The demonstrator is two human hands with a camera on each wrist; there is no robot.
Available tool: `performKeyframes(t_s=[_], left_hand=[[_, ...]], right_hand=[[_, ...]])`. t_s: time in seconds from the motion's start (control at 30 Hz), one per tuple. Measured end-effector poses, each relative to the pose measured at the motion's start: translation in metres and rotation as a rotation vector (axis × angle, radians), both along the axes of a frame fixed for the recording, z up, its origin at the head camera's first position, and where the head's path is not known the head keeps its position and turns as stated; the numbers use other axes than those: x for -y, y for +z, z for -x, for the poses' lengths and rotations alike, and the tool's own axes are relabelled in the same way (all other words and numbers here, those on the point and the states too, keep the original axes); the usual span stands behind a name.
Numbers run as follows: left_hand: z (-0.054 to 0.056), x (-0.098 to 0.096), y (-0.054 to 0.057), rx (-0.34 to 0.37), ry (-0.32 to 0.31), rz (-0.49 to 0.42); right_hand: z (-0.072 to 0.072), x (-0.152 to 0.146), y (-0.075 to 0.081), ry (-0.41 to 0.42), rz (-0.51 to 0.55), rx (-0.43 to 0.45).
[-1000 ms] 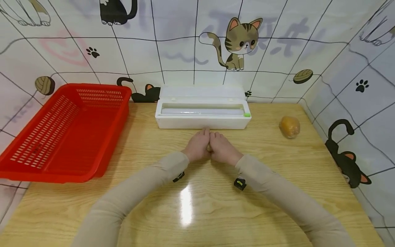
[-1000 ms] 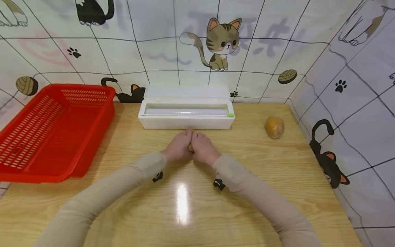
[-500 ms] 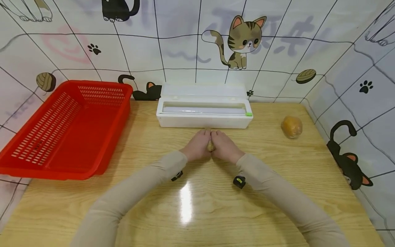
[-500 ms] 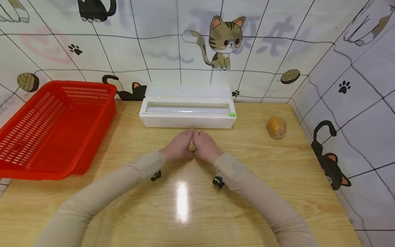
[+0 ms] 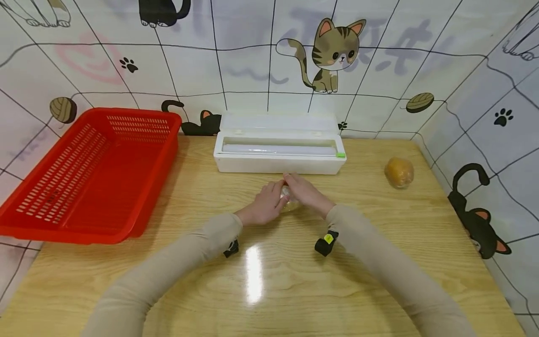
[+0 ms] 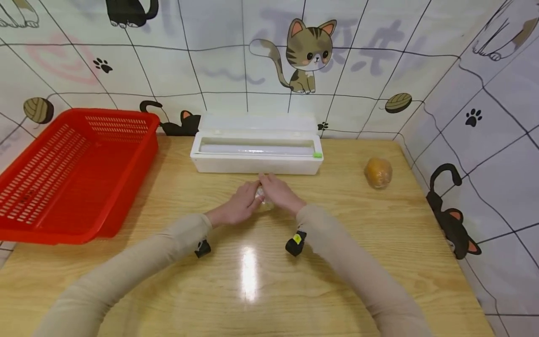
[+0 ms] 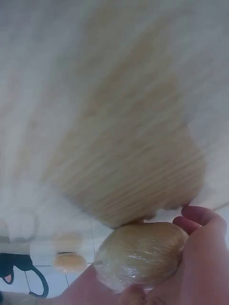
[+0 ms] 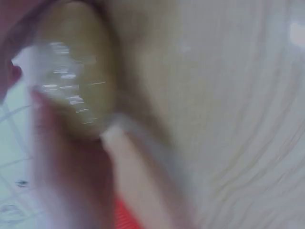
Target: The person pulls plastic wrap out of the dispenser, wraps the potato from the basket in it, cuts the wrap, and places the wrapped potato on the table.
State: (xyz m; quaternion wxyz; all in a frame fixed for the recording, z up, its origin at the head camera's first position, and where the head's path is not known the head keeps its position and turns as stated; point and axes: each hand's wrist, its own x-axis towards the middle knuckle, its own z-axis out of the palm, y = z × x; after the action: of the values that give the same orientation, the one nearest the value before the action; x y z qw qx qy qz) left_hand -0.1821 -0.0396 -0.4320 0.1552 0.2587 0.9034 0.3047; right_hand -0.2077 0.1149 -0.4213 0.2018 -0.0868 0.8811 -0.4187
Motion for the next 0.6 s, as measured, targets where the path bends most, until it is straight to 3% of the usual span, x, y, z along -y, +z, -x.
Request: performKeyframes(t_s=[0.1, 0.17, 0.3, 0.37, 0.47, 0.6], left_hand=[[0.002, -0.002, -0.003, 0.059, 0.046, -0.085], [0.005, -0.004, -0.004, 0.149, 0.107, -0.196], [0.010, -0.007, -0.003, 0.253, 0.309, -0.365], [0.013, -0.011, -0.006, 0.211, 0.390, -0.372], [0.018, -0.018, -0.016, 0.058, 0.453, -0.340], [0.025, -0.028, -0.026, -0.088, 0.472, -0.324]], right_hand=[[0.002, 0.007, -0.013, -0.078, -0.075, -0.129], [0.001, 0.008, -0.018, -0.110, -0.131, -0.208], [0.002, 0.010, -0.021, -0.132, -0.188, -0.289], [0.002, 0.012, -0.021, -0.120, -0.209, -0.287], [0.004, 0.013, -0.018, -0.085, -0.215, -0.243], [0.006, 0.009, -0.011, -0.028, -0.185, -0.138]])
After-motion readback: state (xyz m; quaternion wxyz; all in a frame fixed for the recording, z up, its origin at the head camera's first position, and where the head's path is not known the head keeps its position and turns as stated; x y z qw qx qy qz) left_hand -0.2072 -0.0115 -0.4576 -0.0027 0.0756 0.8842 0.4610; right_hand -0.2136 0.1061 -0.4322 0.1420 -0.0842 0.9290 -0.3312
